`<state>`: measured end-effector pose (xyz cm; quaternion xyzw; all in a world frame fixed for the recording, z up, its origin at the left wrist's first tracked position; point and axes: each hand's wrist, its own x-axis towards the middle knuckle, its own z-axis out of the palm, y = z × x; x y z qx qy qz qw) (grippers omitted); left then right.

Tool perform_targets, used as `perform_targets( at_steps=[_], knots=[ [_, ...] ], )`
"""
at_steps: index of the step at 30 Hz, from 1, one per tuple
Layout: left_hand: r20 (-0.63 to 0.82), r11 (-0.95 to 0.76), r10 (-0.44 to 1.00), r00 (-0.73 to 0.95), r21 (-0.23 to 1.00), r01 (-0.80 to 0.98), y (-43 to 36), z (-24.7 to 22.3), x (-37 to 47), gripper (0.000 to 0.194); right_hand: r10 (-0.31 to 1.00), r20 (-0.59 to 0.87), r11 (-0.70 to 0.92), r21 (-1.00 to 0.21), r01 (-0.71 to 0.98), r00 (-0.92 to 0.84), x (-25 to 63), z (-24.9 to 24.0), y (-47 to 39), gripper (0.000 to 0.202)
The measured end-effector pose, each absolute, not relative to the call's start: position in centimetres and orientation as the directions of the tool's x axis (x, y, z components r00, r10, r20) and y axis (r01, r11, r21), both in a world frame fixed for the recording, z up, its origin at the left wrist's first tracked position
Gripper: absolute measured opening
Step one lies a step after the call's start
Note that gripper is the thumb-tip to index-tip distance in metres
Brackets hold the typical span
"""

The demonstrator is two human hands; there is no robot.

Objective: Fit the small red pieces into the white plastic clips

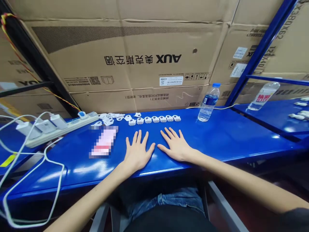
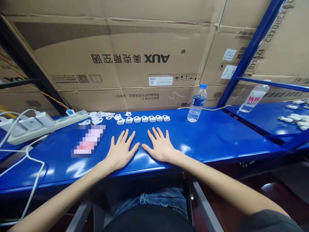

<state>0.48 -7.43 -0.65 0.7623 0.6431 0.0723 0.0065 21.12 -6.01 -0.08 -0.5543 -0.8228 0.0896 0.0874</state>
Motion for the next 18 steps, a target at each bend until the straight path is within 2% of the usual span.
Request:
perform_targets(
  at_steps=[4,8,10,11,13,15,16,18],
  knots=[
    [0.118,-0.170,0.980,0.159,0.095,0.981,-7.7,-0.5,0.7,0.069,0.929,0.019,0.361,-0.253,0.897,-0.369,21.1,0.0,-6.3,0.083],
    [0.062,-0.148,0.988,0.142,0.100,0.984,-7.9,0.2,0.8,0.069,0.931,-0.020,0.342,-0.304,0.889,-0.365,21.1,0.5,-6.2,0.084],
    [0.021,-0.153,0.988,0.152,0.142,0.978,-7.4,0.9,0.3,0.069,0.939,-0.033,0.300,-0.414,0.859,-0.344,21.1,1.3,-5.6,0.085],
    [0.004,-0.158,0.987,0.160,0.186,0.970,-7.0,1.3,-0.1,0.070,0.948,-0.024,0.261,-0.512,0.818,-0.318,21.1,2.0,-5.1,0.085],
    [0.024,-0.177,0.984,0.179,0.343,0.922,-6.0,2.5,-0.8,0.075,0.973,0.035,0.172,-0.767,0.618,-0.227,21.3,3.7,-4.1,0.086],
    [0.176,-0.194,0.978,0.112,0.575,0.795,-5.2,3.7,-1.2,0.076,0.989,0.112,0.132,-0.959,0.252,-0.093,21.8,5.7,-3.6,0.082],
    [0.226,-0.183,0.974,0.029,0.700,0.690,-5.1,4.3,-1.2,0.075,0.992,0.124,0.125,-0.991,0.047,-0.020,22.1,6.6,-3.5,0.079],
    [0.251,-0.190,0.960,-0.127,0.912,0.363,-5.5,5.3,-0.7,0.073,0.991,0.113,0.129,-0.938,-0.322,0.069,22.5,7.6,-4.1,0.076]
  ],
)
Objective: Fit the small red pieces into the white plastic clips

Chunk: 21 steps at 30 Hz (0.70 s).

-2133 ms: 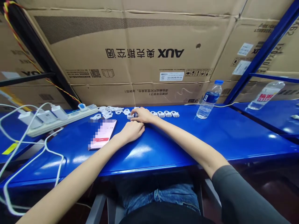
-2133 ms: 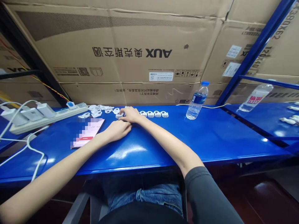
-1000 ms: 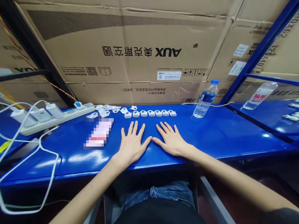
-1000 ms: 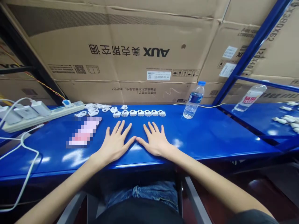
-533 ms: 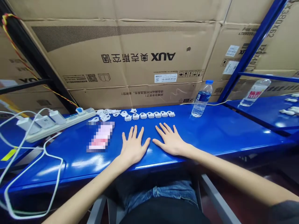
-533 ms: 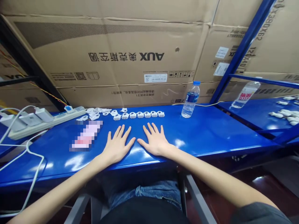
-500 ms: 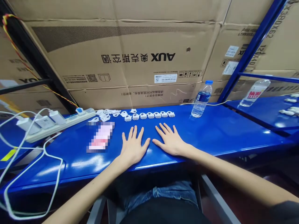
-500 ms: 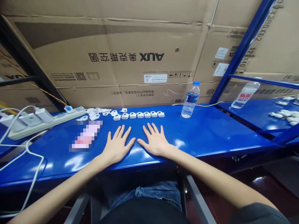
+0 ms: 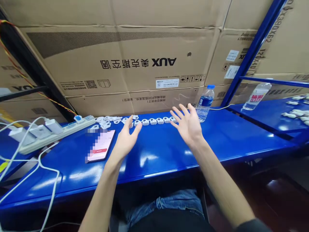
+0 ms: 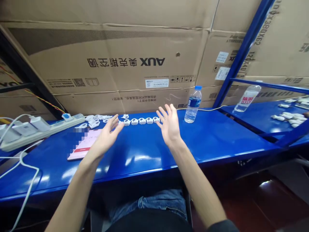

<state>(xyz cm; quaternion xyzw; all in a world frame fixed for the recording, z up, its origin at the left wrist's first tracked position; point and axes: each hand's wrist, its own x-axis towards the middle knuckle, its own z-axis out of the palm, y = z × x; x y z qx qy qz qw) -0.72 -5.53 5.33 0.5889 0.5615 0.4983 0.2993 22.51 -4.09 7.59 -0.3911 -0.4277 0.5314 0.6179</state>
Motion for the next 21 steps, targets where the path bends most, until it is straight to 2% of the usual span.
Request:
perform_targets(
  at_steps=[1,2,4,5,7,9,13,17,21],
  knots=[
    [0.254,-0.233,0.955,-0.153,0.962,0.141,-6.1,5.7,-0.3,0.070,0.991,0.098,0.131,-0.882,-0.452,0.096,22.6,7.7,-4.6,0.076],
    [0.274,-0.291,0.950,-0.152,0.950,-0.108,-6.8,5.8,0.1,0.066,0.990,0.087,0.135,-0.832,-0.538,0.115,22.6,7.4,-5.2,0.076],
    [0.269,-0.321,0.947,-0.175,0.808,-0.494,-8.3,5.8,0.9,0.060,0.990,0.053,0.121,-0.784,-0.609,0.129,22.4,6.2,-6.4,0.076],
    [0.237,-0.313,0.950,-0.205,0.750,-0.583,-8.9,5.6,1.1,0.059,0.992,0.041,0.107,-0.788,-0.607,0.121,22.1,5.4,-6.8,0.076],
    [0.140,-0.255,0.965,-0.221,0.696,-0.672,-9.7,5.0,1.4,0.061,0.997,0.013,0.054,-0.832,-0.552,0.077,21.5,3.8,-7.3,0.077],
    [0.013,-0.177,0.974,-0.225,0.660,-0.730,-9.8,4.2,1.6,0.065,0.997,-0.034,0.012,-0.824,-0.567,0.070,20.9,2.6,-7.3,0.077],
    [-0.185,-0.072,0.962,-0.199,0.534,-0.843,-9.5,3.0,2.0,0.067,0.990,-0.128,-0.043,-0.696,-0.717,0.066,19.8,2.0,-7.1,0.069],
    [-0.270,0.005,0.952,-0.143,0.482,-0.876,-9.8,2.6,2.9,0.070,0.972,-0.233,-0.104,-0.562,-0.820,0.036,18.7,2.0,-7.4,0.069],
    [-0.306,0.001,0.939,-0.159,0.464,-0.886,-10.0,2.6,3.4,0.072,0.938,-0.343,-0.109,-0.404,-0.908,0.040,18.0,1.8,-7.4,0.065]
  ],
)
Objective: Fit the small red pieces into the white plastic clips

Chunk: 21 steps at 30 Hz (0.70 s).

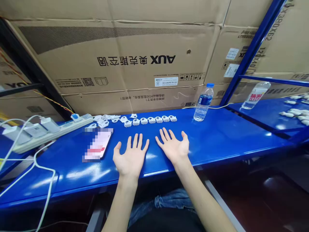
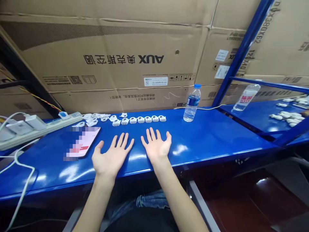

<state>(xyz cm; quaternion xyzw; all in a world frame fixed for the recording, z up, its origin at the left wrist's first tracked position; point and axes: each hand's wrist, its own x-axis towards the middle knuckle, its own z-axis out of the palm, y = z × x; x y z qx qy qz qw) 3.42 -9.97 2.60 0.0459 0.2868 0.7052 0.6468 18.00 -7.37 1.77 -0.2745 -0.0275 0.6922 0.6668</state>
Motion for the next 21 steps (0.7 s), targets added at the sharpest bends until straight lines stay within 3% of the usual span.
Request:
perform_targets(
  at_steps=[3,8,12,14,16,18,19,21],
  knots=[
    [-0.316,-0.002,0.935,-0.164,0.456,-0.890,-9.9,2.5,3.5,0.072,0.927,-0.371,-0.087,-0.331,-0.940,0.045,17.7,1.7,-7.4,0.058],
    [-0.318,0.022,0.932,-0.172,0.526,-0.850,-9.8,2.8,3.7,0.071,0.919,-0.392,-0.089,-0.320,-0.943,0.046,17.7,2.1,-7.5,0.051],
    [-0.279,0.116,0.947,-0.157,0.756,-0.645,-9.0,4.5,3.4,0.064,0.906,-0.419,-0.144,-0.436,-0.888,0.058,18.5,3.6,-6.1,0.049],
    [-0.050,-0.028,0.980,-0.192,0.923,-0.383,-8.1,5.7,2.8,0.061,0.928,-0.360,-0.147,-0.593,-0.792,0.097,19.1,4.5,-4.9,0.046],
    [0.181,-0.189,0.968,-0.172,0.981,-0.032,-7.2,6.7,1.8,0.065,0.975,-0.191,-0.085,-0.797,-0.599,0.115,19.7,5.1,-3.7,0.048],
    [0.305,-0.276,0.949,-0.081,0.926,0.258,-6.5,7.1,0.7,0.064,0.995,-0.002,0.026,-0.956,-0.294,0.095,20.2,5.1,-2.9,0.053],
    [0.338,-0.296,0.940,-0.054,0.882,0.366,-6.3,6.9,0.2,0.062,0.995,0.080,0.086,-0.990,-0.108,0.059,20.4,4.8,-2.8,0.056],
    [0.385,-0.307,0.923,-0.027,0.776,0.551,-6.4,5.9,-0.6,0.062,0.981,0.187,0.195,-0.943,0.271,-0.055,20.7,3.7,-3.1,0.062]
  ],
)
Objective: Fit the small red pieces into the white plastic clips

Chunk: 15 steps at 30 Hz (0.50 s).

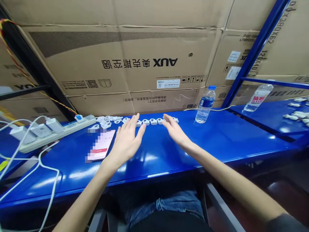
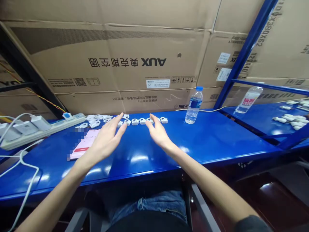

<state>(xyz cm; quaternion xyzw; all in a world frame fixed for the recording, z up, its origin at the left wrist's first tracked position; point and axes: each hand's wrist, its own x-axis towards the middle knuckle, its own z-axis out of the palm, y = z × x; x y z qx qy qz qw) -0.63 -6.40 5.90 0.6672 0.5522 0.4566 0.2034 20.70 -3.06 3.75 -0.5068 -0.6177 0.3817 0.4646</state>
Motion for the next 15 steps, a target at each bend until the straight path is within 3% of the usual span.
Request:
perform_targets(
  at_steps=[2,5,11,15],
  knots=[
    [0.429,-0.329,0.902,0.041,0.625,0.708,-6.9,4.2,-1.2,0.064,0.959,0.214,0.284,-0.782,0.555,-0.189,20.9,2.4,-3.8,0.068],
    [0.364,-0.315,0.920,0.143,0.474,0.822,-7.7,1.6,-1.6,0.067,0.942,0.175,0.334,-0.589,0.736,-0.288,21.1,0.8,-5.0,0.075],
    [0.121,-0.220,0.975,0.188,0.380,0.899,-7.5,-0.6,-1.5,0.079,0.930,0.051,0.350,-0.425,0.835,-0.364,21.2,0.2,-5.5,0.085],
    [0.112,-0.215,0.976,0.188,0.352,0.911,-7.5,-0.8,-1.4,0.077,0.929,0.048,0.353,-0.402,0.845,-0.366,21.1,0.1,-5.5,0.087]
  ],
)
